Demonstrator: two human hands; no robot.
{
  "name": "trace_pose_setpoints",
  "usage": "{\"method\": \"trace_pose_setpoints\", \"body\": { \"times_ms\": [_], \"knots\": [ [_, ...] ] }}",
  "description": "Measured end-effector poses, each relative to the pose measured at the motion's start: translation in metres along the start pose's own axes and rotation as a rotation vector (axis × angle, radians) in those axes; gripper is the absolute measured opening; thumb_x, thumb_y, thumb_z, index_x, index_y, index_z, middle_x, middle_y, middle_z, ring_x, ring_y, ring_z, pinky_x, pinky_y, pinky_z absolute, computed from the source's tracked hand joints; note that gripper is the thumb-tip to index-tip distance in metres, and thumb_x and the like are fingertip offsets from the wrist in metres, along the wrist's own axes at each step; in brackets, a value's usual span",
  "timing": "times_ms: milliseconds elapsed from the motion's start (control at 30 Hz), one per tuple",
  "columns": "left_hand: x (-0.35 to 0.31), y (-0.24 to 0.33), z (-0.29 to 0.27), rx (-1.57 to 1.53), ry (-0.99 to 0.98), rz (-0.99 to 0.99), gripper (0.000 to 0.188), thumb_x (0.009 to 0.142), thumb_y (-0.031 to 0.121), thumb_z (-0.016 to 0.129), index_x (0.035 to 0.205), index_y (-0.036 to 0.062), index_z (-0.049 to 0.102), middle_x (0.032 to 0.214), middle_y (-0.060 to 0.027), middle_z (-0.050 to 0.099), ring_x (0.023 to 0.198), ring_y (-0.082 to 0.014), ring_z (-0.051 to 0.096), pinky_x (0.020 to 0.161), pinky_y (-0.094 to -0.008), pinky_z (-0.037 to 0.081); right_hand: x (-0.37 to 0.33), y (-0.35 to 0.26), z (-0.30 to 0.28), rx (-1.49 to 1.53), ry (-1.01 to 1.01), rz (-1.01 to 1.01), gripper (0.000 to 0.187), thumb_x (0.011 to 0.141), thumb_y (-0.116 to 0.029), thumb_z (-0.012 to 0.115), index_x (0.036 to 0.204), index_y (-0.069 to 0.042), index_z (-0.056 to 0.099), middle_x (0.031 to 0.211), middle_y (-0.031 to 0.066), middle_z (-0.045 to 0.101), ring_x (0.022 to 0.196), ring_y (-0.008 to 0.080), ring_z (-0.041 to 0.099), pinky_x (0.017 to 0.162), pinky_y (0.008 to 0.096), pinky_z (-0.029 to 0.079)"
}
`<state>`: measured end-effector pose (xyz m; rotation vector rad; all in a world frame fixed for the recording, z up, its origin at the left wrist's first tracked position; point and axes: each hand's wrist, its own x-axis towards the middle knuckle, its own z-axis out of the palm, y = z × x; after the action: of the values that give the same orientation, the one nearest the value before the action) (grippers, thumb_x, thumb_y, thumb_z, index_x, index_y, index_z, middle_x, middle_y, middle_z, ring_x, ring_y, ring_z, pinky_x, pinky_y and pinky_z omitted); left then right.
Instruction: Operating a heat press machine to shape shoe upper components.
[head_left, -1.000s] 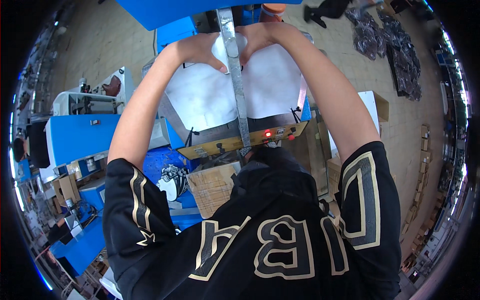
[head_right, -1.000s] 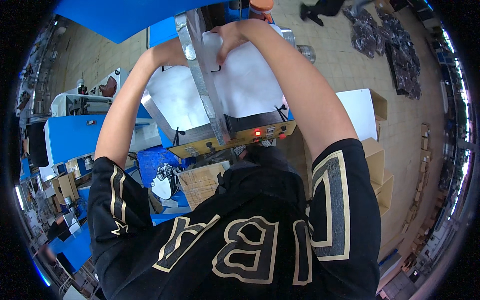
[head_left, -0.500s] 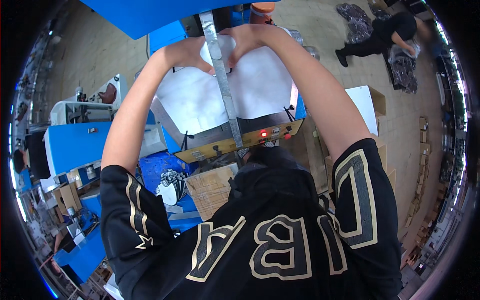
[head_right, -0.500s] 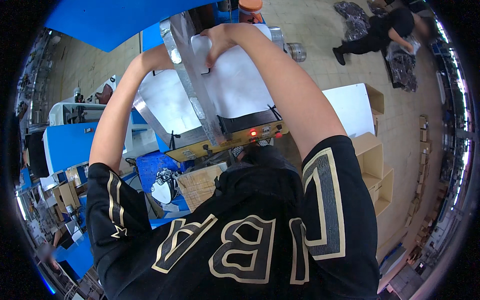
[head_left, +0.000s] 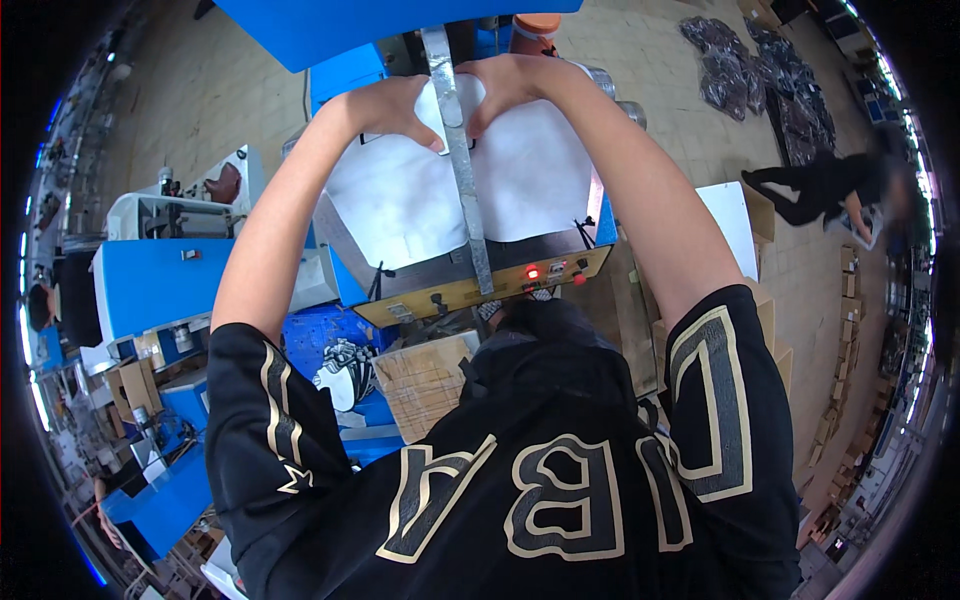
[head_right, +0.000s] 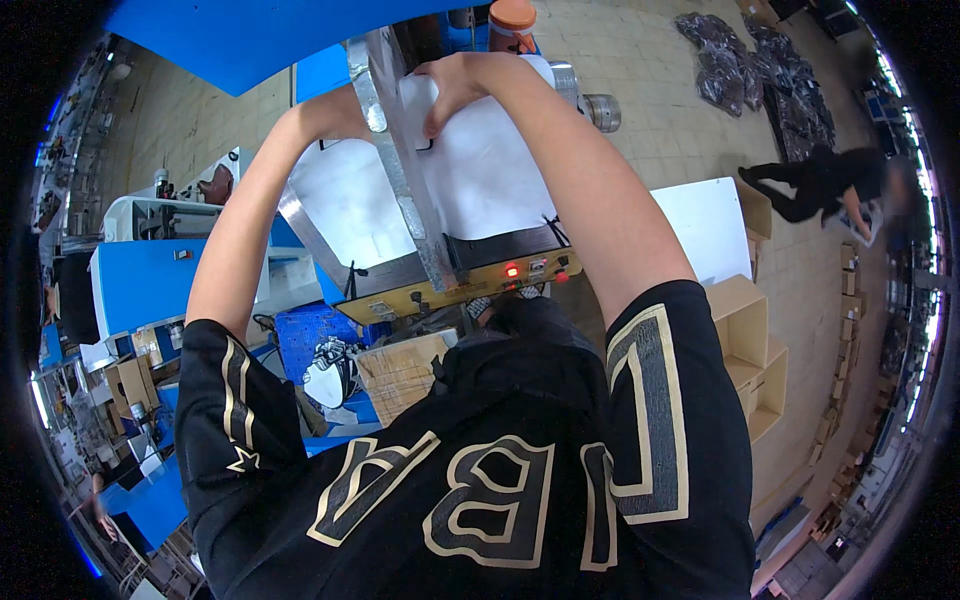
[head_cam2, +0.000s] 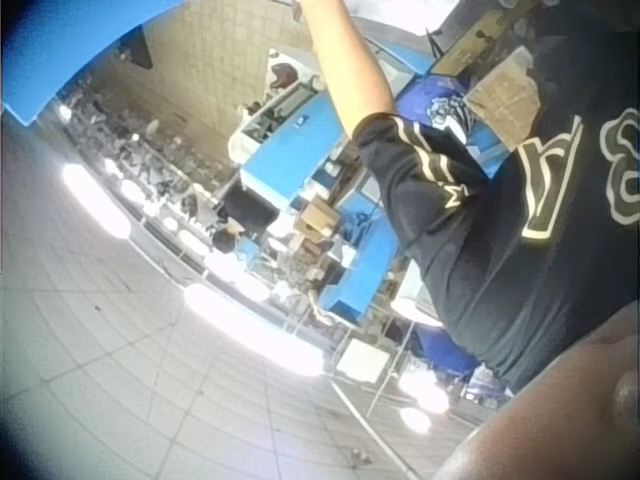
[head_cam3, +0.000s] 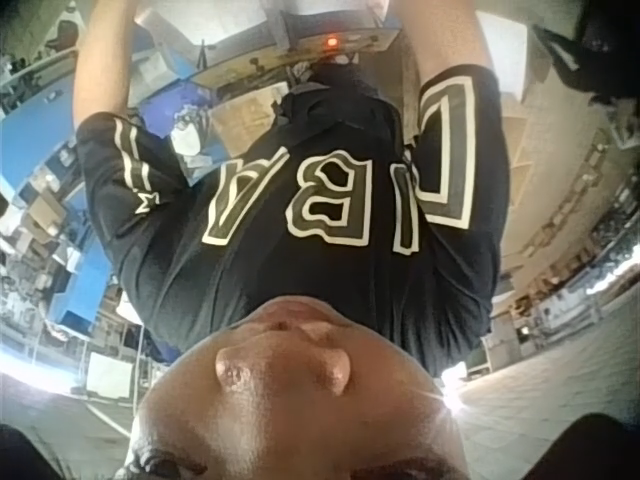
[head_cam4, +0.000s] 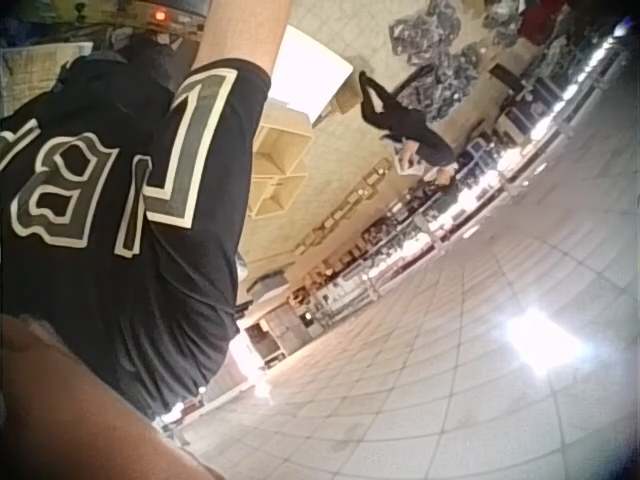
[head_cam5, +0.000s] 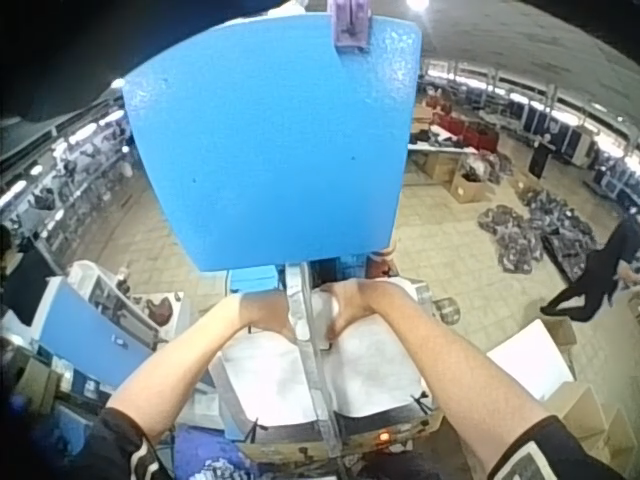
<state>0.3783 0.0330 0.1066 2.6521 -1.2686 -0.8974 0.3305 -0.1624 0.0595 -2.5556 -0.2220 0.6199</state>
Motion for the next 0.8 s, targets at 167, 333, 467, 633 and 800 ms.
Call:
{"method": "trace_pose_setpoints", "body": {
  "times_ms": [167,333,467,633,800],
  "knots": [
    [-0.001,0.002,-0.002,0.023,-0.019,-0.028,0.083,0.06,0.038,0.087,0.126,0.0015,0.052,0.111,-0.0201,0.067,0.101,-0.0324,0.066,0.091,-0.0371,0.051,0.004,0.003,0.002,-0.046,0.021,-0.013,0.1,0.054,-0.041,0.086,0.139,-0.007,0.046,0.123,0.0189,0.062,0.109,0.0312,0.062,0.098,0.0373,0.048],
    [0.003,-0.007,0.009,0.015,0.051,0.057,0.056,0.061,0.036,0.084,0.097,-0.0004,0.062,0.091,-0.017,0.067,0.081,-0.0292,0.065,0.074,-0.0357,0.052,0.012,0.013,0.006,-0.03,-0.002,-0.047,0.096,0.058,-0.043,0.084,0.139,-0.01,0.046,0.126,0.0175,0.06,0.111,0.0302,0.062,0.098,0.0376,0.048],
    [0.019,-0.031,0.022,-0.005,0.193,0.153,0.042,0.075,0.037,0.068,0.095,0.0008,0.071,0.086,-0.0168,0.07,0.074,-0.0267,0.067,0.07,-0.0357,0.053,0.015,0.025,0.006,0.131,0.04,0.045,0.069,0.078,-0.047,0.066,0.138,-0.017,0.05,0.13,0.0154,0.058,0.114,0.0307,0.06,0.093,0.0394,0.049],
    [0.042,-0.042,0.036,0.096,0.408,0.129,0.037,0.089,0.033,0.047,0.105,0.0045,0.065,0.104,-0.0252,0.066,0.095,-0.04,0.064,0.081,-0.0431,0.05,0.02,0.005,0.012,-0.151,0.275,0.018,0.035,0.091,-0.025,0.045,0.118,-0.017,0.066,0.125,0.0105,0.062,0.112,0.0315,0.06,0.088,0.0406,0.051],
    [0.054,-0.024,0.078,0.2,0.869,-0.037,0.032,0.089,0.024,0.043,0.082,0.0066,0.069,0.084,-0.0142,0.07,0.082,-0.0337,0.067,0.074,-0.0506,0.052,0.014,0.001,0.044,-0.419,0.758,-0.119,0.026,0.09,-0.032,0.05,0.088,-0.016,0.07,0.094,0.0102,0.07,0.083,0.0318,0.067,0.076,0.0474,0.05]
  ]
}}
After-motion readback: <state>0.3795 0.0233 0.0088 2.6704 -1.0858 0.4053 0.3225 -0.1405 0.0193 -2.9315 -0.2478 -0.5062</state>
